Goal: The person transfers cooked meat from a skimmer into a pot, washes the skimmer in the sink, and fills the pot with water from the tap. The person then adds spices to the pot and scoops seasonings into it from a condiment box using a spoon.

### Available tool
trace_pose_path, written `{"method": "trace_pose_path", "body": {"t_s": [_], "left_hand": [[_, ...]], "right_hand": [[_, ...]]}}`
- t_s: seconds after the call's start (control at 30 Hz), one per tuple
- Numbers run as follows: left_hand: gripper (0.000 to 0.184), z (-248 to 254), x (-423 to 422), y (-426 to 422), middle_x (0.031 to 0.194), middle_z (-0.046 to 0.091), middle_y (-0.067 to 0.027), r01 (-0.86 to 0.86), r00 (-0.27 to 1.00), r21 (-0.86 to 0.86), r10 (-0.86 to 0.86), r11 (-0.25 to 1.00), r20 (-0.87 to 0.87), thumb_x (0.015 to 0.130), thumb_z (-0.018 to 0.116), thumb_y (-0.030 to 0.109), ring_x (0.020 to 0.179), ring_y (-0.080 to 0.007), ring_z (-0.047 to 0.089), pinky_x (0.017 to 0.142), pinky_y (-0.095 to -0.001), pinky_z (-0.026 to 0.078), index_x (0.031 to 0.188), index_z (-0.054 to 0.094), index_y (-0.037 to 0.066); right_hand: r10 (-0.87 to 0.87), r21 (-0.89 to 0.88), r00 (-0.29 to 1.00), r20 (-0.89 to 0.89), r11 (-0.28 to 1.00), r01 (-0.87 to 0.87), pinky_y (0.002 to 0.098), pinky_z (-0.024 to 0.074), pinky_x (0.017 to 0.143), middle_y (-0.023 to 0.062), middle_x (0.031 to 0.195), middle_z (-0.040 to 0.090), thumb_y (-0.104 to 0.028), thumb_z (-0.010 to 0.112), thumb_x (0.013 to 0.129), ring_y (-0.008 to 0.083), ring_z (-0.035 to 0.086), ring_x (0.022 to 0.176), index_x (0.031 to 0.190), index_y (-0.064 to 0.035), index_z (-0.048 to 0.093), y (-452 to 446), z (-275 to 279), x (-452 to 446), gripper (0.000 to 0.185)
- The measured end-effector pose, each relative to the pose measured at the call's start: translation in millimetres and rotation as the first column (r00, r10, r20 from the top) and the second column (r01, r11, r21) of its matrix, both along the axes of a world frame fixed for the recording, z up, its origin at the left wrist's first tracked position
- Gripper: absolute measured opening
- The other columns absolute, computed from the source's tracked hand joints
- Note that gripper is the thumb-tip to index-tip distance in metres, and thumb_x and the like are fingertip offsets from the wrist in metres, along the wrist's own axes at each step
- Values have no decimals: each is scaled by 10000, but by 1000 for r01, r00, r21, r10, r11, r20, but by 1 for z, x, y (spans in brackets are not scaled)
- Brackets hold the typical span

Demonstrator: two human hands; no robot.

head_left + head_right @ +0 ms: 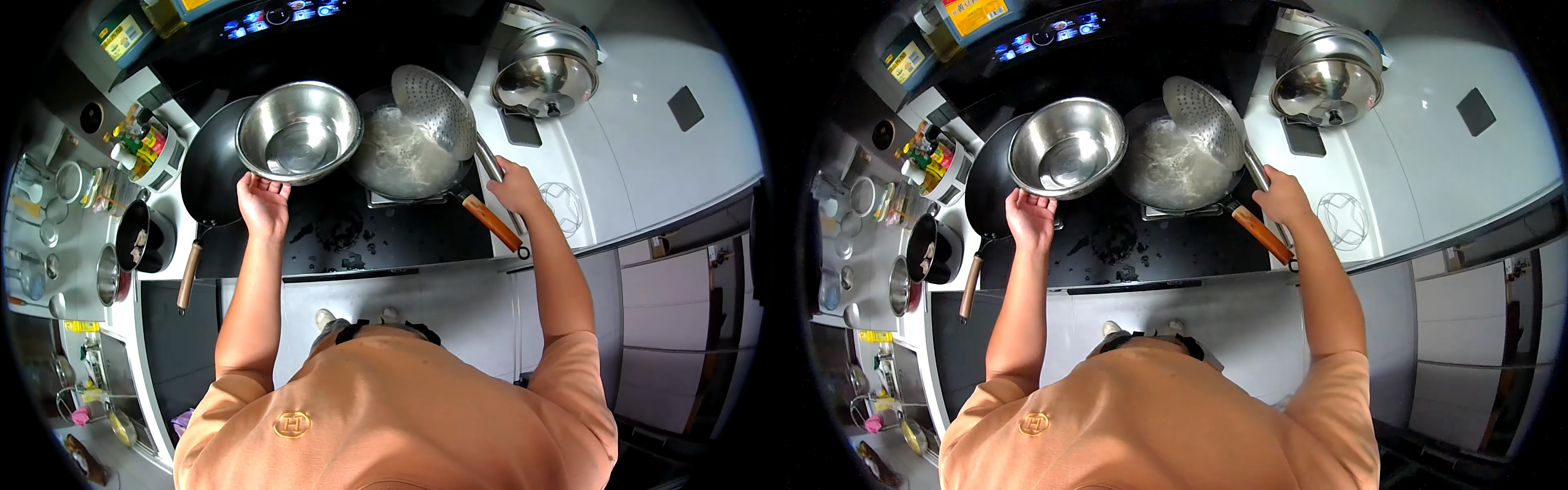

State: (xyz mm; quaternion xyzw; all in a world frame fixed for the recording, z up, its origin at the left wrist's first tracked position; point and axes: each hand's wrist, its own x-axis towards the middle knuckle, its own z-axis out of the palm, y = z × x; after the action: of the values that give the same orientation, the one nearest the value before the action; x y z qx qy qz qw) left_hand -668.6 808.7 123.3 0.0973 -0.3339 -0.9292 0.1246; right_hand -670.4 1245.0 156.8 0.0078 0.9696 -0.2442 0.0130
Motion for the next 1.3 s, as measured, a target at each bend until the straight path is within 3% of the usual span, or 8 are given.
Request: {"method": "trace_pose_path", "body": {"t_s": [0.03, 0.13, 0.23, 0.37, 0.5, 0.53, 0.77, 1.3], "left_hand": [[266, 0, 0, 0, 955, 609, -39, 4, 1000, -2, -4, 1000, -1, 925, 420, 310, 920, -176, 581, 860, -364, 437, 980, 540, 79], [266, 2, 1, 0, 958, 609, -39, -10, 1000, 7, 10, 1000, 1, 925, 419, 309, 924, -177, 578, 863, -363, 433, 980, 540, 79], [266, 1, 0, -1, 963, 608, -40, -5, 1000, 6, 5, 1000, -5, 924, 418, 310, 926, -178, 575, 863, -362, 430, 979, 539, 79], [267, 1, -1, -1, 966, 608, -42, -8, 1000, 6, 8, 1000, 7, 925, 417, 310, 926, -180, 576, 863, -365, 431, 976, 537, 77], [265, 2, 0, -1, 968, 609, -45, -14, 1000, 9, 14, 1000, 7, 925, 416, 308, 932, -182, 576, 869, -371, 433, 976, 535, 78], [264, 2, 0, 0, 968, 609, -46, -15, 1000, 8, 15, 1000, 4, 925, 416, 308, 934, -183, 576, 871, -373, 433, 977, 535, 78], [275, 2, -2, -3, 978, 608, -51, -9, 1000, 21, 9, 1000, -23, 926, 414, 312, 944, -190, 576, 871, -375, 440, 995, 535, 75], [282, 6, -6, 9, 997, 599, -49, -10, 1000, 25, 10, 1000, -15, 923, 419, 310, 952, -190, 569, 881, -378, 432, 1018, 531, 70]], "right_hand": [[22, 43, 1000, -15, 999, -22, 385, 494, 646, 176, 720, 600, -169, 645, 735, 308, 602, 663, 1008, -19, 572, -1, 3, 1, 319], [-43, -198, 962, 270, 975, 99, 355, 485, 523, 127, 661, 584, -122, 644, 752, 227, 579, 535, 955, -8, 593, -1, 28, 7, 238], [41, -357, 867, 496, 920, 161, 315, 459, 436, 71, 611, 549, -83, 636, 775, 159, 525, 453, 893, -3, 599, 11, 30, -2, 147], [115, -539, 786, 608, 786, 303, 282, 452, 430, 48, 587, 538, -93, 621, 801, 143, 520, 452, 804, -17, 582, 12, 0, -5, 85], [252, -718, 759, 601, 588, 373, 250, 426, 407, 50, 606, 565, -160, 622, 812, 126, 530, 461, 784, -36, 567, -9, -13, 4, 139], [170, -684, 750, 640, 571, 454, 234, 418, 398, 51, 618, 577, -192, 619, 820, 120, 531, 458, 767, -46, 556, -17, -17, 7, 167], [260, -822, 792, 553, 322, 469, 245, 448, 423, 77, 667, 582, -194, 603, 841, 120, 540, 482, 852, -62, 504, -49, -46, 28, 165], [150, -909, 942, 300, 343, 235, 265, 429, 412, 33, 636, 528, -122, 579, 845, 122, 494, 436, 943, -51, 539, -38, 4, 34, 127]]}}
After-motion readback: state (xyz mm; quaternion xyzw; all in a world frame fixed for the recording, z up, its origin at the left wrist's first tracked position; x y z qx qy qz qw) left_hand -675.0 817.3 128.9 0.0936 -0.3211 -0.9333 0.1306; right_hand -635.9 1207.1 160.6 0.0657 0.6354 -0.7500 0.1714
